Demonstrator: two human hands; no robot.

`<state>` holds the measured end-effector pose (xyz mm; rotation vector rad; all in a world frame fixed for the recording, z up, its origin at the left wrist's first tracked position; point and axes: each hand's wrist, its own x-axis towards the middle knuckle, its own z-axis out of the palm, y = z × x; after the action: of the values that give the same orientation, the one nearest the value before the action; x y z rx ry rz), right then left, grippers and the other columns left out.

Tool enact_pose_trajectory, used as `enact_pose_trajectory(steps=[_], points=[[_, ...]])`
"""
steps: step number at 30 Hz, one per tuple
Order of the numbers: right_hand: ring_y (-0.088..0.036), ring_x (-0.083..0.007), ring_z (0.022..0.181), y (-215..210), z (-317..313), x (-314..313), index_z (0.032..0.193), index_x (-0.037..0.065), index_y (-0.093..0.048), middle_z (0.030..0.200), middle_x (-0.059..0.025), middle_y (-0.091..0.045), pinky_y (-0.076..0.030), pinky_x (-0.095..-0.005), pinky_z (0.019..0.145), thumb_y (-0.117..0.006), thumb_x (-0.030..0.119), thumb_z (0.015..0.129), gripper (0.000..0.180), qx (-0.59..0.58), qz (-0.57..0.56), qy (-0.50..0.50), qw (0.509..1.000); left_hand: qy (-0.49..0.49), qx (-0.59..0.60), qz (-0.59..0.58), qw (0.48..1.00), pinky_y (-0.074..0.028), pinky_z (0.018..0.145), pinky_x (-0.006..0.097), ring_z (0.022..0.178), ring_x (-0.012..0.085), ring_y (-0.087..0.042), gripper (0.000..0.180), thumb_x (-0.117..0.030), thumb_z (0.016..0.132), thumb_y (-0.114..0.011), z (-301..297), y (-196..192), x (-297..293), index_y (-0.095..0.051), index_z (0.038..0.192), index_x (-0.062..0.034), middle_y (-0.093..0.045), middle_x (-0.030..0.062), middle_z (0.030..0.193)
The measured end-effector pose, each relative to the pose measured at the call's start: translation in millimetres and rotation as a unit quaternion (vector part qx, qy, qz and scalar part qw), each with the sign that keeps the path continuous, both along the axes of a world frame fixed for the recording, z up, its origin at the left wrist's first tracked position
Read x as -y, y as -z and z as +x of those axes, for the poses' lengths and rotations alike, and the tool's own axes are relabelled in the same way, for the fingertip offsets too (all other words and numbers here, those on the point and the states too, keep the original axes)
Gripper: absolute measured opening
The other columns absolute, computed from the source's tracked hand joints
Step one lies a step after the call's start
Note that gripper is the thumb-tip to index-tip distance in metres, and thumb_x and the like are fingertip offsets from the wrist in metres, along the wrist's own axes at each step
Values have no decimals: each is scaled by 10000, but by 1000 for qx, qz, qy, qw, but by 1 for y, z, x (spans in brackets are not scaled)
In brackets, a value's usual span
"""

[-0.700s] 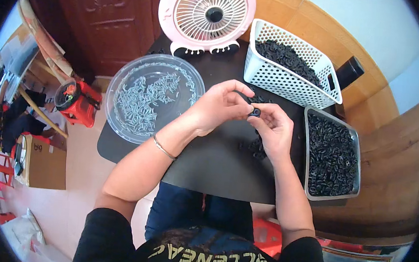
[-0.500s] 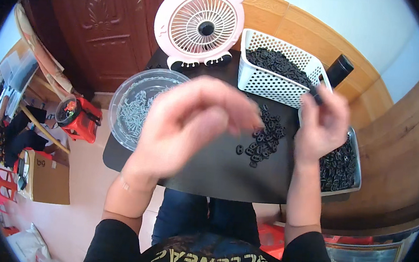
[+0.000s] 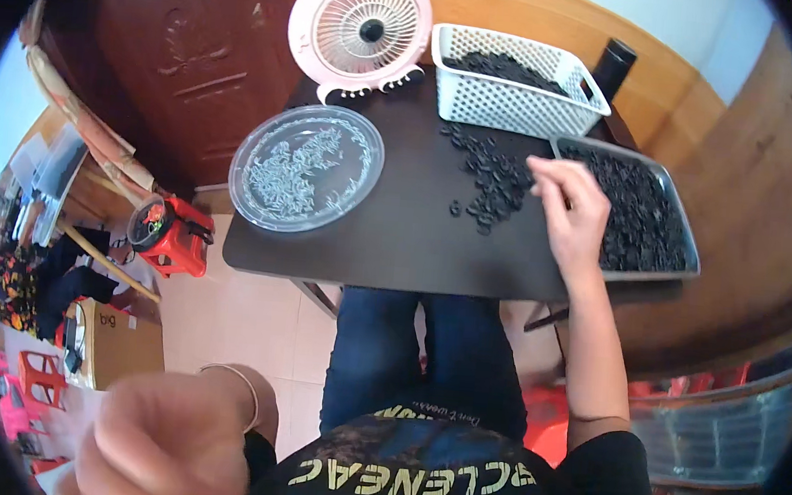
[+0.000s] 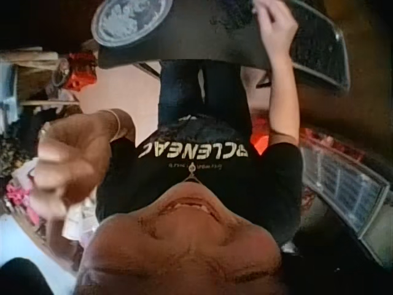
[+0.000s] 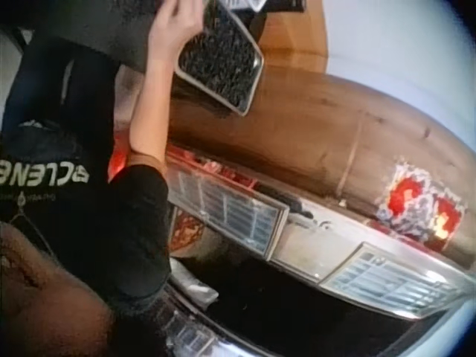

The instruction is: The person sits at a table and repeatedly picks up small black plastic clips and silver screws. They insert the screws into the clips by hand and place the assembled units into a clear plastic container.

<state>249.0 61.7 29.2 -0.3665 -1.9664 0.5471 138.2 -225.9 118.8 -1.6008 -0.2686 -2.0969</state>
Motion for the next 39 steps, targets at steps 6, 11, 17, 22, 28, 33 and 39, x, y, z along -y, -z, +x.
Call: enact_pose_trajectory(steps=[6,11,17,22,28,33,39], points=[[-564,-127,561,67,57,28,832,-7,-640,701,-95,-601,-445,-231,500,-565,61,814,103,96,-151,-2,984,-325,99,-325,883,-416,826,310,874,173,-542,335,-155,905,-424,-56,100,-28,-407,1206,-11,-568,126,952],[-481,-178,483,93,59,26,709,15,-603,589,-82,-506,-387,-284,467,-649,96,751,102,97,0,18,995,-483,-31,-463,743,-323,954,373,1096,275,-447,419,-152,900,-408,-100,155,-52,-368,1288,1,-468,162,1187],[-422,-106,482,93,66,17,703,9,-617,579,-47,-510,-348,-242,462,-647,113,762,123,76,-78,-9,994,-556,-48,-458,692,-251,996,424,1169,342,-343,460,-233,879,-447,-110,175,-70,-380,1290,-39,-381,201,1253],[-411,-85,503,86,70,15,723,6,-627,588,-35,-518,-334,-230,473,-634,111,767,114,103,-145,-22,984,-579,-29,-453,678,-237,1005,445,1194,367,-314,469,-232,864,-472,-113,178,-71,-385,1284,-44,-354,223,1272],[-414,-93,500,88,68,18,709,5,-616,580,-39,-497,-327,-240,466,-637,90,752,98,88,-130,-5,988,-582,-17,-480,657,-243,1006,456,1199,384,-304,496,-214,839,-518,-111,173,-70,-377,1269,-11,-336,233,1275],[-402,-91,495,82,67,22,695,-1,-607,570,-36,-477,-322,-236,466,-645,78,736,96,93,-126,-3,988,-576,-5,-497,649,-249,1011,450,1204,380,-312,507,-234,837,-528,-112,171,-70,-372,1262,-4,-349,219,1277],[-383,-63,487,88,65,16,691,-1,-613,580,-14,-490,-305,-220,461,-633,47,727,63,93,-202,-24,975,-515,-10,-508,690,-301,981,401,1154,331,-404,405,-129,827,-543,-117,165,-71,-447,1197,2,-455,190,1197]])
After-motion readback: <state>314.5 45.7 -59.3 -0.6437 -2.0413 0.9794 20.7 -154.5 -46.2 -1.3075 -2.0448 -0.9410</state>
